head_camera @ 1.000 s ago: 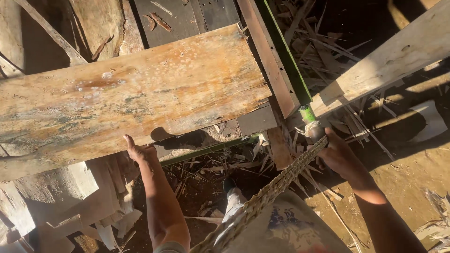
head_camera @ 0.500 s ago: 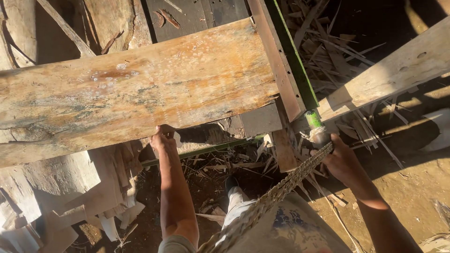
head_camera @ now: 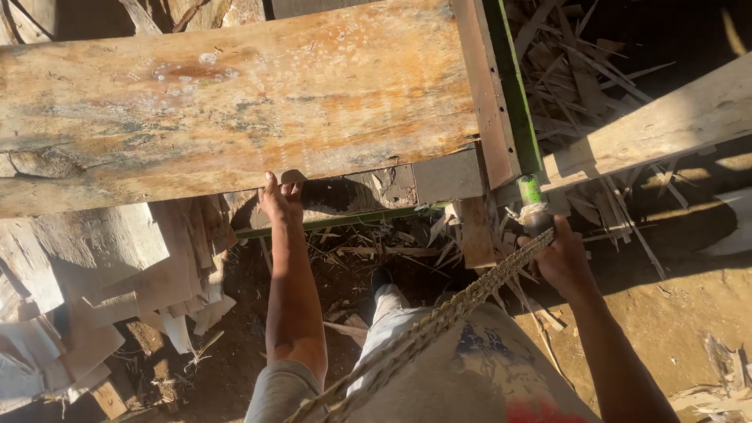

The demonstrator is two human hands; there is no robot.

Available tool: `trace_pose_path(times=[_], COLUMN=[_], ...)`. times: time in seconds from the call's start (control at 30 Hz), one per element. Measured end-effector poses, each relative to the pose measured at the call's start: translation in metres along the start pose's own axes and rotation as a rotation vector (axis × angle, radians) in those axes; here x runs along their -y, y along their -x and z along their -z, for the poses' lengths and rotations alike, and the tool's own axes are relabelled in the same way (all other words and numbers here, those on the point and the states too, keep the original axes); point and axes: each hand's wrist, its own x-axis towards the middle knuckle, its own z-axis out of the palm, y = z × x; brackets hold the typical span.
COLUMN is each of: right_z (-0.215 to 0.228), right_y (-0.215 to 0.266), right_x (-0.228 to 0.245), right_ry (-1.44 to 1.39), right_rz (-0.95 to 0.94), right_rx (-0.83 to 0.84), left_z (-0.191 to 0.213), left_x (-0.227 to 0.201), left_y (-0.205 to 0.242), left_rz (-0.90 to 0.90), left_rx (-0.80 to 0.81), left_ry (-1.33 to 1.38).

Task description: The recorder is sorting and moving large pieces of wood veneer or thin lumber in a workshop area.

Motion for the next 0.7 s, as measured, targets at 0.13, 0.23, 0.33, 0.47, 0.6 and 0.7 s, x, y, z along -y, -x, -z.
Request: trace_pose_path(times=[0.13, 0.23, 0.33, 0.47, 0.6, 0.7], right_z=[0.012, 0.02, 0.022, 0.022, 0.023, 0.022], right_y=[0.001, 0.004, 0.005, 0.001, 0.002, 0.0], right_x=[0.017, 0.032, 0.043, -0.001, 0.017, 0.003], right_ry=[-0.048, -0.005, -0.079, 0.137, 0.143, -0.019], right_rz=[-0.1, -0.014, -0.134, 0.21, 0.047, -0.067], right_rx=[0.025, 0.034, 0.051, -0.004, 0.003, 0.036], left_z=[0.005, 0.024, 0.029, 0.002, 0.004, 0.005], left_x=[0.0, 0.02, 0.021, 0.003, 0.008, 0.014], left_y=[-0.002, -0.053, -0.062, -0.02, -0.029, -0.033], left_rz=[0.006, -0.019, -0.021, -0.009, -0.031, -0.066], left_rx=[0.12, 0.013, 0.11, 0.025, 0.013, -0.005], left_ry=[-0.029, -0.038, -0.069, -0.085, -0.152, -0.148])
